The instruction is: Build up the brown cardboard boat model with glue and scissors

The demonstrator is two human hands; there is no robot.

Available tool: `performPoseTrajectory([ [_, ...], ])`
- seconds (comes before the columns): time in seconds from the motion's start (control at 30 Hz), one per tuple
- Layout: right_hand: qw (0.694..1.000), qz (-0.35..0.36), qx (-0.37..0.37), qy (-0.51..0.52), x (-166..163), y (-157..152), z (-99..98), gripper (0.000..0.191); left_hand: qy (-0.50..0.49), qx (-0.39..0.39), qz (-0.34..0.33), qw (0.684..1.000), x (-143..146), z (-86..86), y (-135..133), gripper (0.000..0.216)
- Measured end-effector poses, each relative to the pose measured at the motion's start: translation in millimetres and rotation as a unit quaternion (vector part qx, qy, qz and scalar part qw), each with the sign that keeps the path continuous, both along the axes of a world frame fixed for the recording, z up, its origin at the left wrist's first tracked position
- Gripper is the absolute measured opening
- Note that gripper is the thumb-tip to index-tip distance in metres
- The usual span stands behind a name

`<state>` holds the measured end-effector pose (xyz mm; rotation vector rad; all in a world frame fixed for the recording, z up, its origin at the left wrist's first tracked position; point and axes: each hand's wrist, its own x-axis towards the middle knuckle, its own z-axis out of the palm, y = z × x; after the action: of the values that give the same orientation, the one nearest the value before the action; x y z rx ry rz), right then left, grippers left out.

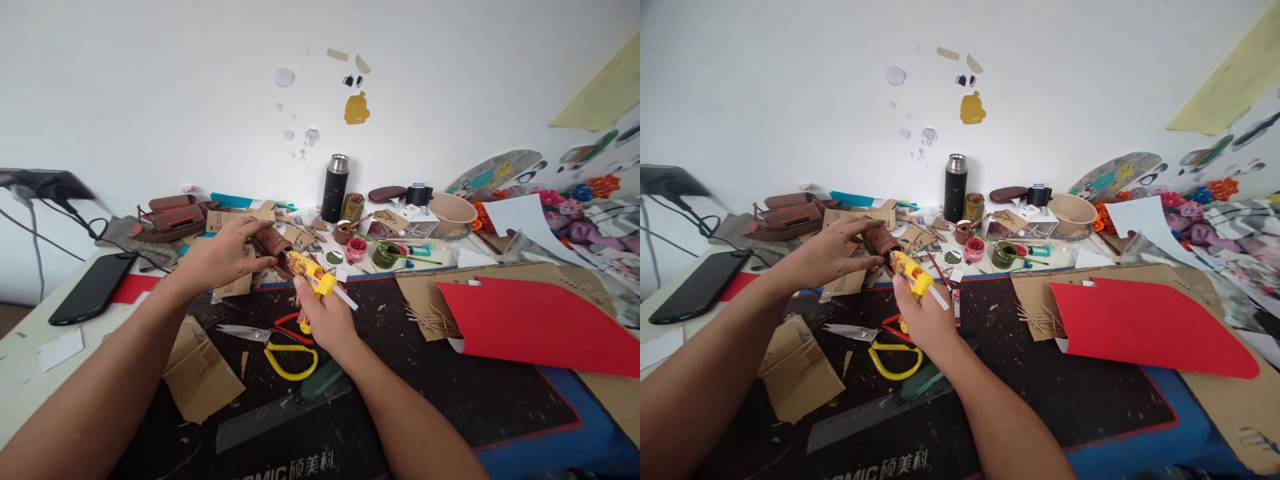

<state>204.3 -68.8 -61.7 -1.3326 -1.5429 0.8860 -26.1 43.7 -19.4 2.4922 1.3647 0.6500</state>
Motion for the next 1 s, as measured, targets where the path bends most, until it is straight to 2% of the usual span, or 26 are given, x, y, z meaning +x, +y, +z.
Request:
performPoseTrajectory([
  [1.0,1.0,0.014,-0.011,-0.001,-1.3,-1.6,3.0,0.05,-0.006,-0.012,-0.003,1.0,0.3,-0.1,1.9,0.078],
])
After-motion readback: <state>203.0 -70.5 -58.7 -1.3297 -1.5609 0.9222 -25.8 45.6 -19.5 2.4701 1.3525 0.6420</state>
